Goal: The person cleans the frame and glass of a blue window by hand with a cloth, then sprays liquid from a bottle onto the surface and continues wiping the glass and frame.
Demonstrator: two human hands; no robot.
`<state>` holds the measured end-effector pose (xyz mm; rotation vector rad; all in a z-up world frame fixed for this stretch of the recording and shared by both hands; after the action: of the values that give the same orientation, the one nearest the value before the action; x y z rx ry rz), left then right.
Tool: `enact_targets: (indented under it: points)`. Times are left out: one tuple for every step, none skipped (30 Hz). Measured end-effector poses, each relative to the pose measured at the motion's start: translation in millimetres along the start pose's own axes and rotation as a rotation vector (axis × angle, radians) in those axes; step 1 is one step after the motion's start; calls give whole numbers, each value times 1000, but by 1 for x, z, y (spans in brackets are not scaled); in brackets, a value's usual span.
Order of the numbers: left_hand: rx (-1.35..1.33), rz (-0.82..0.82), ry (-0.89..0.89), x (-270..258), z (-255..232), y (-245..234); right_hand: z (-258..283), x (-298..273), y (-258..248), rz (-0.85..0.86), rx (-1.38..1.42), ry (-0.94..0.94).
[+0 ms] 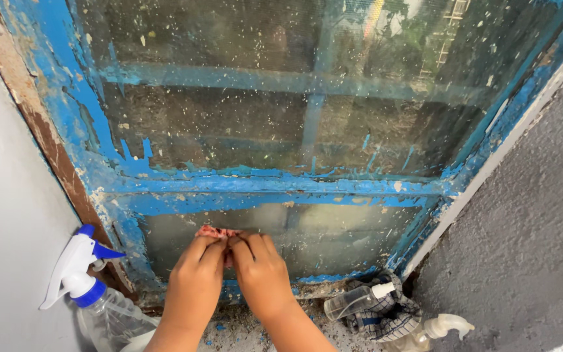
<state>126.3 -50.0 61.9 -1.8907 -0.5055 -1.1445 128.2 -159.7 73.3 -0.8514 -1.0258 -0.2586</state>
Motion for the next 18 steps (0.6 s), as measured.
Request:
enact_targets:
  points:
    - [3, 78, -74, -4, 8, 10, -2, -5, 5, 26, -2, -1]
    - [7, 156, -148, -10, 16, 20, -5, -9, 9, 52, -4, -3]
    - [9, 233, -222, -17, 24, 31, -7, -15, 14, 78, -7, -3]
    - [15, 272, -247, -23, 28, 38, -10, -20, 17, 90, -12, 3]
    - [21, 311, -272, -29, 32, 46, -12, -25, 22, 102, -17, 9]
    - [27, 350, -297, -36, 37, 54, -14, -30, 25, 114, -23, 15]
    - [38, 345, -295, -42, 39, 59, -16, -35, 30, 135, -28, 5]
    - [49, 341, -294, -49, 40, 63, -18, -41, 34, 156, -32, -5]
    - [58, 338, -292, -56, 41, 67, -20, -47, 37, 177, -39, -14]
    - [51, 352, -302, -62, 43, 73, -22, -52, 41, 194, -39, -9]
    - [45, 365, -313, -69, 45, 78, -24, -57, 45, 211, -40, -5]
    - [39, 379, -323, -74, 47, 82, -26, -62, 49, 227, -41, -1]
    - [30, 397, -350, -80, 49, 85, -28, -67, 52, 244, -40, 2]
    - [22, 415, -378, -86, 49, 88, -30, -70, 55, 262, -39, 4]
    - [15, 431, -402, -89, 51, 91, -32, -71, 58, 275, -39, 5]
    - [9, 417, -392, -88, 50, 91, -33, -71, 59, 286, -43, -1]
    - [2, 404, -383, -87, 47, 90, -34, -72, 60, 298, -48, -6]
    - [-5, 392, -373, -87, 45, 89, -34, -71, 60, 309, -54, -10]
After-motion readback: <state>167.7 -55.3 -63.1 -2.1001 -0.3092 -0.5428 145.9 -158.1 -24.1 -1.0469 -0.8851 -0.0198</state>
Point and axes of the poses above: each hand's wrist, its own x-axis towards the middle knuckle, its own y-axis out of the palm, z = x × y, the point moved 10 cm from there along x, towards the middle knuckle, and after that the axes turned 7 degrees about y, right-handed, at the moved point
